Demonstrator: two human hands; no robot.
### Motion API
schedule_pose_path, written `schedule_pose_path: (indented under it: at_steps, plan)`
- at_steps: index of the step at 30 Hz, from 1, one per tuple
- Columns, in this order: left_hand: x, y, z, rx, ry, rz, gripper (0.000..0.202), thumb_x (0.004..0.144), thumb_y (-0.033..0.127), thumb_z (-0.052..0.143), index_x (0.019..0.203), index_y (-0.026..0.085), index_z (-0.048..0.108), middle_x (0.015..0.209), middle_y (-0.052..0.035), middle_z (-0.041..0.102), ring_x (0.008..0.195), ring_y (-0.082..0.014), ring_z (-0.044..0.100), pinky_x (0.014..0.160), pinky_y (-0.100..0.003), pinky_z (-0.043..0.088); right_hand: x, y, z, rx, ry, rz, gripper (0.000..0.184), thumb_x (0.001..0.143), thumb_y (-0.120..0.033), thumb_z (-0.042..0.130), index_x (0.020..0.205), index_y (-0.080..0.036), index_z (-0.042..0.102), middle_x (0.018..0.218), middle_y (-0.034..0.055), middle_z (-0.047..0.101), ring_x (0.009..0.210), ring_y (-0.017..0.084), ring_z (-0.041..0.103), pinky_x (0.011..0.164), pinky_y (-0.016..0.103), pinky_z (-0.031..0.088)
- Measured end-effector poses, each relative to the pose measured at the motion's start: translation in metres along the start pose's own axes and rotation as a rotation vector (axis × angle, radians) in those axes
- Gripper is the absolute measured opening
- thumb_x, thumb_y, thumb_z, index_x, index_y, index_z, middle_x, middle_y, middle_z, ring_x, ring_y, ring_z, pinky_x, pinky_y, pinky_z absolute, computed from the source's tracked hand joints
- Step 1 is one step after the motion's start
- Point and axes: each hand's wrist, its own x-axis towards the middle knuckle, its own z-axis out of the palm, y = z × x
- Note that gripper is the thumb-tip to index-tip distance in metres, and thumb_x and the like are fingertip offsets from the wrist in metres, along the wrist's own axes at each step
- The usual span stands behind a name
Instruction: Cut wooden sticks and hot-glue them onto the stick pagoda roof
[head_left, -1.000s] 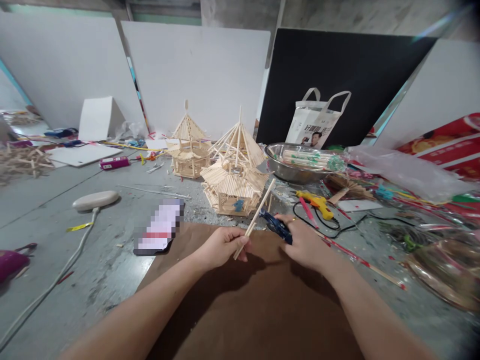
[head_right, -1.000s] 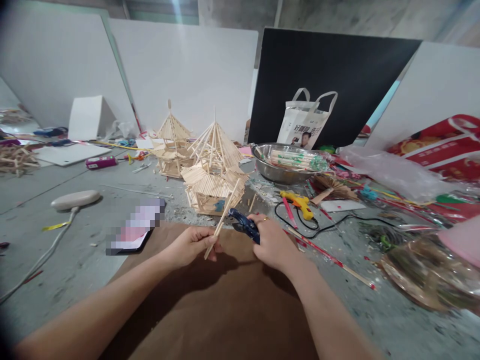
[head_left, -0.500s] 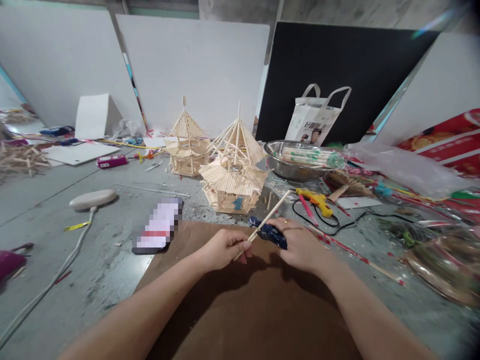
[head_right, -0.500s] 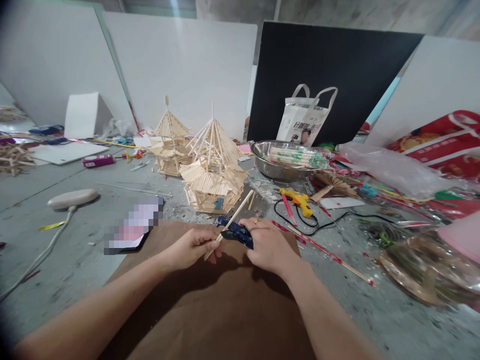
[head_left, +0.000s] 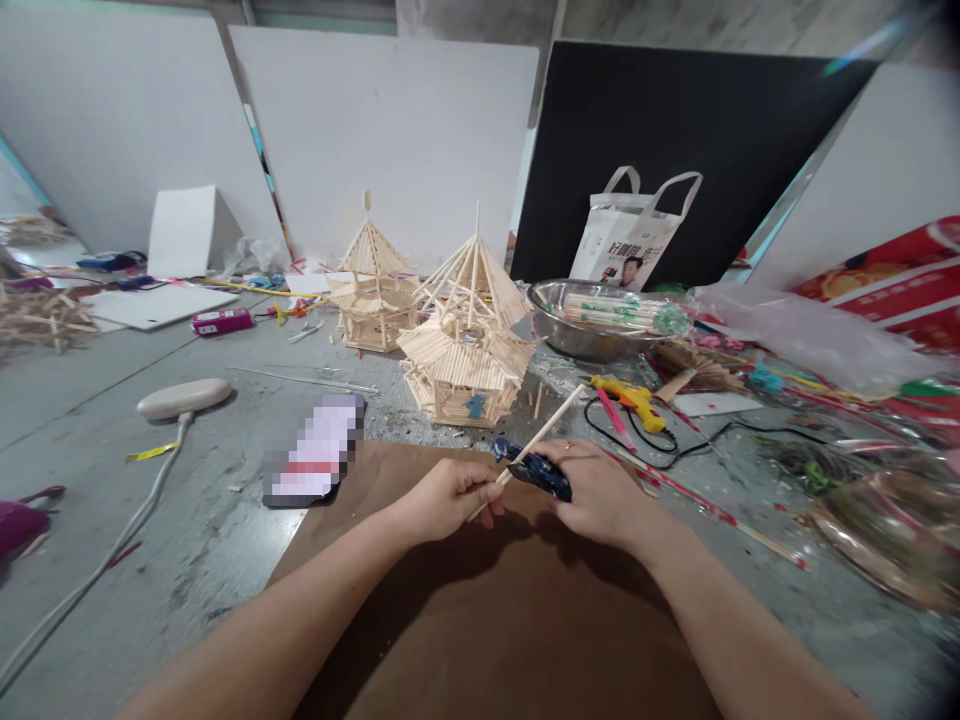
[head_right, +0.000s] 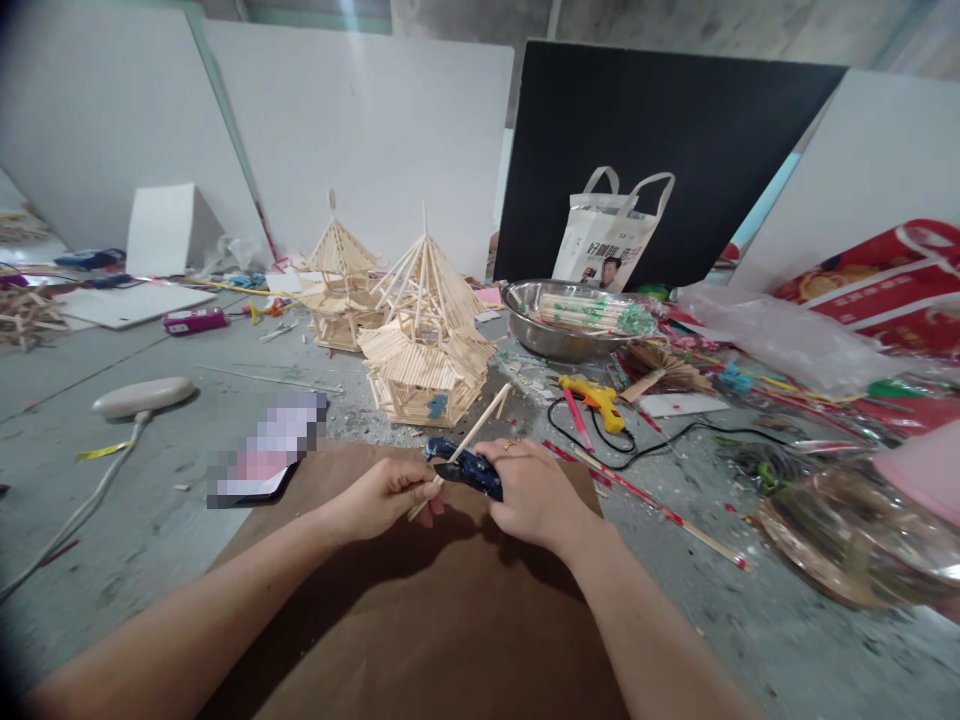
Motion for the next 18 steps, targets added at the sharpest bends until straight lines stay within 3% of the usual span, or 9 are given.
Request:
schedule_pose_path:
  at_steps: [18]
  plan:
    - [0.0011,-0.0014,-0.0008,-0.003,-0.007,-0.043,0.038,0.079,0.043,0.039,0.072,0.011,0.058,0.057,-0.0036,0.058,0.051,-0.0095,0.051,0.050,-0.020,0.037,-0.0010,0.0065,0.0056,-0.093,-0.018,0.057,0.041,0.061,-0.016,0.046,0.101,-0.015,0.056,0.104,0.0081,0.061,0.090,0.020,0.056,0.080,0.029,0.038]
